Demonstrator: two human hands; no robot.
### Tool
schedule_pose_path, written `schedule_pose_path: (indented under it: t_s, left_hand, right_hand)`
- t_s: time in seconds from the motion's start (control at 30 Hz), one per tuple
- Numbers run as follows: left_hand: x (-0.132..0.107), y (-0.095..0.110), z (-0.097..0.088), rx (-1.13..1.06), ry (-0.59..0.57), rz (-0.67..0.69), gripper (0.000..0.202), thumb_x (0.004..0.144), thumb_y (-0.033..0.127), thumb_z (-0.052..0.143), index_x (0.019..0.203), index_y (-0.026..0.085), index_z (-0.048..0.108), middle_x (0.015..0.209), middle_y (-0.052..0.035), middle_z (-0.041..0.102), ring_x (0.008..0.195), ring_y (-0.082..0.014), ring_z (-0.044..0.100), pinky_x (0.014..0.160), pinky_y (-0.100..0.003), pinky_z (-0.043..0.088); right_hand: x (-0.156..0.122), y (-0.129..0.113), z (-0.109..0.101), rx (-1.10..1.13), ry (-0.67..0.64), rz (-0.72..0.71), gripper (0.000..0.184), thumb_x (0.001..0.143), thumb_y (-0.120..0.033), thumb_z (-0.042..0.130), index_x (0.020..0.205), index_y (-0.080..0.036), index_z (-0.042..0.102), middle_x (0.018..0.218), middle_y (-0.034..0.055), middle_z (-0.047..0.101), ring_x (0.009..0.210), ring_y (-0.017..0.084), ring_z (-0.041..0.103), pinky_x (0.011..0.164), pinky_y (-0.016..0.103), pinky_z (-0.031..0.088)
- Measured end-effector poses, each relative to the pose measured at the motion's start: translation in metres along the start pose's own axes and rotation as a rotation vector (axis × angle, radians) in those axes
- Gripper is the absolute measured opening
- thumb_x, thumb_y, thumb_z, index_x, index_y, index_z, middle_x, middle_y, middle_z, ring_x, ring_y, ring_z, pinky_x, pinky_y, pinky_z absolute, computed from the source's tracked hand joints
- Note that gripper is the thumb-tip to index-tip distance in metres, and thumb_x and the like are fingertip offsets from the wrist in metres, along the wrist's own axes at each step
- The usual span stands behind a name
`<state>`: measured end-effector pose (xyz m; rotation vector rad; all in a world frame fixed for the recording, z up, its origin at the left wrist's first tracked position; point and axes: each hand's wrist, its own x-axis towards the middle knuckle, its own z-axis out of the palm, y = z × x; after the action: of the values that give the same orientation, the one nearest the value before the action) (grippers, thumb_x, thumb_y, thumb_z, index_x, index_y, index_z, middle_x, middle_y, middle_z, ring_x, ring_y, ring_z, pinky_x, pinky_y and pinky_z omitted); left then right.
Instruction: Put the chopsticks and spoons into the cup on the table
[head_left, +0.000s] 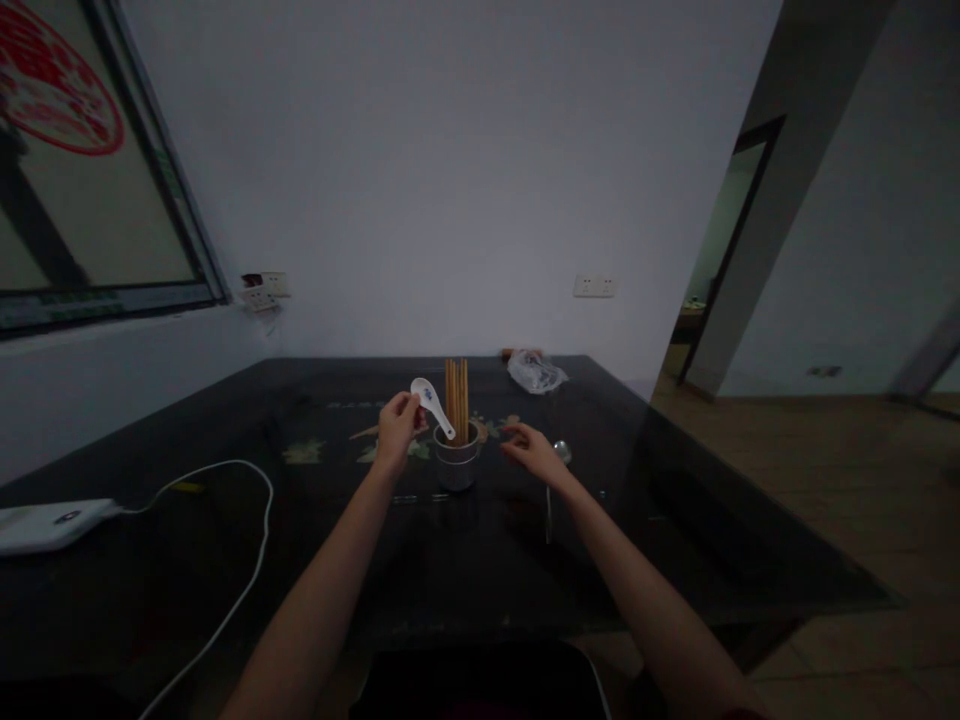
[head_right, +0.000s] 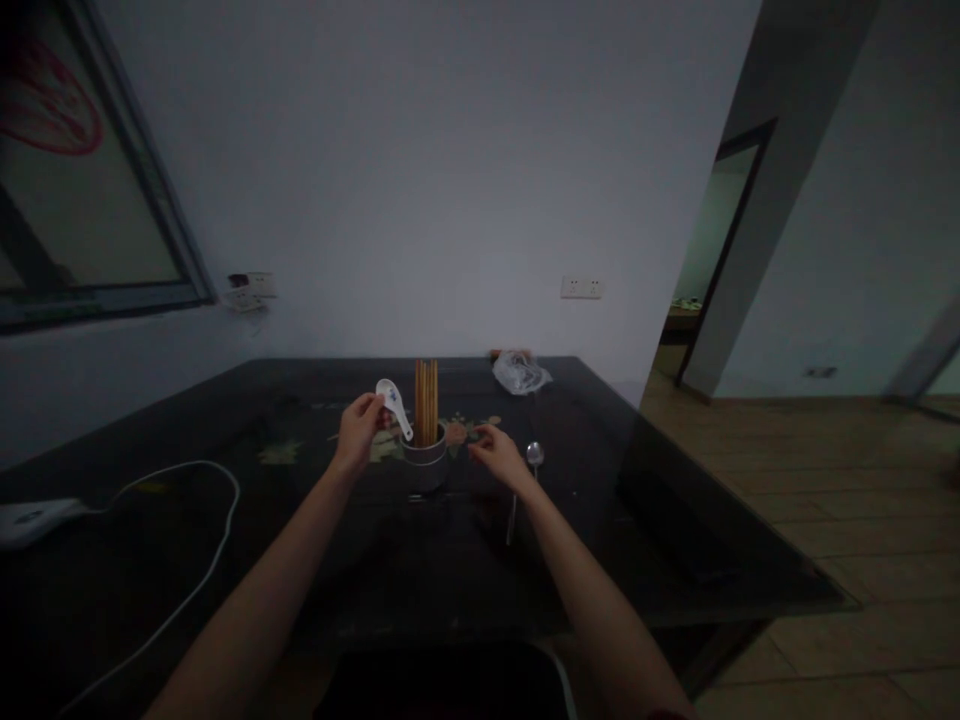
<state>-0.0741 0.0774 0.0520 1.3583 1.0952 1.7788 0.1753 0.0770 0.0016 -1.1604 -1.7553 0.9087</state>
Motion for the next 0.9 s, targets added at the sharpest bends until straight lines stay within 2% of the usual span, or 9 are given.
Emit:
schedule_pose_path:
  t_s: [0.13,0.23,0.33,0.5,0.63,0.9]
  left_hand:
    - [0.001,-0.006,-0.005,0.091,0.090,0.063,0.023,0.078,0.038,0.053,0.069,0.018,0.049,0.055,0.0051,0.049,0.047,-0.0078,0.046,0.046,-0.017,0.037]
    - [-0.002,-0.007,-0.003,0.190,0.114,0.112,0.022,0.080,0.036,0.050,0.068,0.018,0.048,0.056,0.0047,0.048,0.051,-0.0090,0.047,0.048,-0.018,0.038]
    - [-0.005,-0.010,0.000,0.295,0.109,0.154,0.022,0.083,0.034,0.047,0.068,0.018,0.047,0.056,0.0048,0.047,0.053,-0.0095,0.047,0.052,-0.019,0.037]
    - [-0.009,-0.016,0.002,0.540,0.046,0.282,0.023,0.085,0.033,0.046,0.068,0.018,0.049,0.059,0.0044,0.046,0.056,-0.0099,0.044,0.055,-0.021,0.031]
    - [-0.011,-0.017,0.002,0.666,0.000,0.318,0.026,0.085,0.034,0.045,0.066,0.018,0.049,0.057,0.0043,0.042,0.056,-0.0106,0.040,0.054,-0.022,0.026]
    - [-0.014,-0.011,0.004,0.774,-0.126,0.255,0.026,0.086,0.038,0.044,0.070,0.019,0.052,0.057,0.0045,0.044,0.054,-0.0110,0.041,0.052,-0.023,0.024]
  right_hand:
    - [0.005,-0.013,0.025,0.030,-0.087,-0.003,0.075,0.061,-0.022,0.077,0.128,-0.016,0.043,0.097,0.0061,0.065,0.074,0.014,0.063,0.067,0.026,0.051]
    - [0.007,-0.017,0.045,0.154,-0.157,-0.069,0.089,0.056,-0.023,0.082,0.133,-0.017,0.037,0.111,0.0098,0.061,0.094,0.020,0.062,0.083,0.033,0.050]
    - [0.009,-0.015,0.062,0.283,-0.167,-0.146,0.092,0.055,-0.025,0.082,0.134,-0.019,0.035,0.121,0.0111,0.057,0.108,0.023,0.057,0.095,0.038,0.045]
    - [0.012,-0.007,0.077,0.315,-0.063,-0.169,0.092,0.053,-0.027,0.083,0.132,-0.018,0.038,0.131,0.0119,0.050,0.122,0.025,0.047,0.107,0.041,0.034]
    - [0.011,-0.006,0.083,0.335,-0.048,-0.159,0.093,0.053,-0.028,0.082,0.134,-0.019,0.036,0.134,0.0116,0.049,0.125,0.026,0.045,0.108,0.041,0.032]
    - [0.009,-0.005,0.084,0.279,-0.014,-0.154,0.095,0.053,-0.030,0.082,0.136,-0.020,0.035,0.133,0.0115,0.051,0.123,0.027,0.047,0.105,0.041,0.035]
